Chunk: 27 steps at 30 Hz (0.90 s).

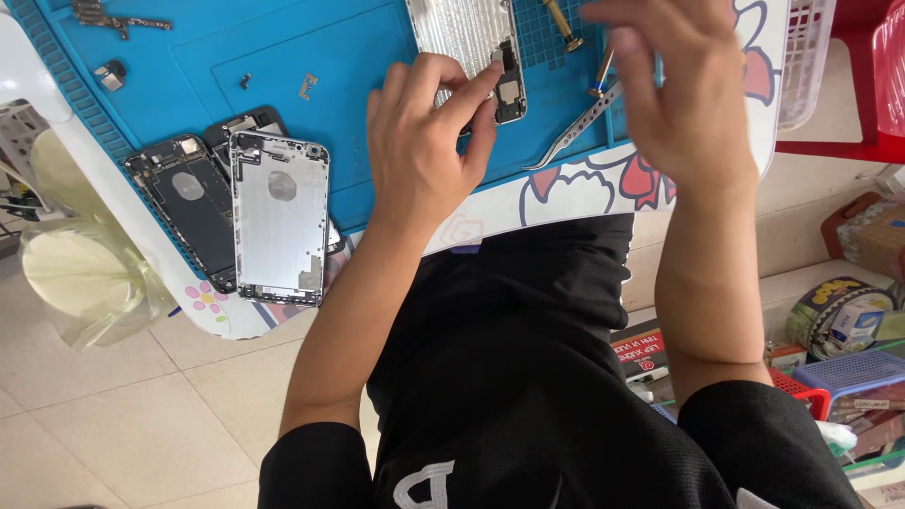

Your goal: Repairing a mobile phone by inspecting and adjusting internal components using precision tools.

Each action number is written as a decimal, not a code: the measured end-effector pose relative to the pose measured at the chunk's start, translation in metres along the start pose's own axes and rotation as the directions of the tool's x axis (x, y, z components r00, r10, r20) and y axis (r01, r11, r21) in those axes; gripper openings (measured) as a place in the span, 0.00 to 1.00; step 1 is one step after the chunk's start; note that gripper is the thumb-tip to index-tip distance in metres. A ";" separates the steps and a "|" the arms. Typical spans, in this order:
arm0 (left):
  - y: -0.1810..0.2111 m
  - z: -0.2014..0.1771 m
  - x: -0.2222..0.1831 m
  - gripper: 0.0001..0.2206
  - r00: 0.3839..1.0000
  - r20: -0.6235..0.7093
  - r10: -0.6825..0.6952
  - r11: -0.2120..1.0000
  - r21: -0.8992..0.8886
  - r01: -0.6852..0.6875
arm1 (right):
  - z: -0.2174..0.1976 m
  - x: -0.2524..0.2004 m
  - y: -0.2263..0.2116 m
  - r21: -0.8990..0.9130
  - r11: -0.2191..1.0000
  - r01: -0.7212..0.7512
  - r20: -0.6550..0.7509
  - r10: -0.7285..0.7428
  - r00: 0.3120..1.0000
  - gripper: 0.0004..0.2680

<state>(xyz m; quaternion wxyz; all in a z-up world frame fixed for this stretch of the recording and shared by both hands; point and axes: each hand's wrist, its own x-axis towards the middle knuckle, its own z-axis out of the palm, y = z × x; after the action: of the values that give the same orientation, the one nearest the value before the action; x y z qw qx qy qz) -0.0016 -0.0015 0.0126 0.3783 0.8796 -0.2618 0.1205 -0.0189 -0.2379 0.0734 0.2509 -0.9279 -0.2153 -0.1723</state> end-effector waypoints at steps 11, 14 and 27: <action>-0.002 0.001 -0.001 0.14 1.000 0.004 0.011 1.000 0.001 -0.011 | 0.012 -0.017 0.019 -0.200 0.932 -0.302 0.100 0.326 0.940 0.12; -0.001 0.000 -0.002 0.14 1.000 0.001 0.020 1.000 0.000 -0.020 | 0.005 -0.016 0.023 -0.191 0.927 -0.323 0.160 0.354 0.921 0.10; -0.003 0.001 -0.005 0.14 1.000 -0.018 0.010 1.000 -0.020 -0.011 | -0.010 -0.033 0.030 0.501 0.828 -0.251 -0.040 0.311 0.950 0.06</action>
<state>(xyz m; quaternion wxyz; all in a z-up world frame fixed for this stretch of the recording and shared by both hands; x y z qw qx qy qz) -0.0039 0.0013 0.0087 0.3888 0.8733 -0.2644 0.1277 -0.0342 -0.2766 0.0556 0.5126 -0.8433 -0.0974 -0.1285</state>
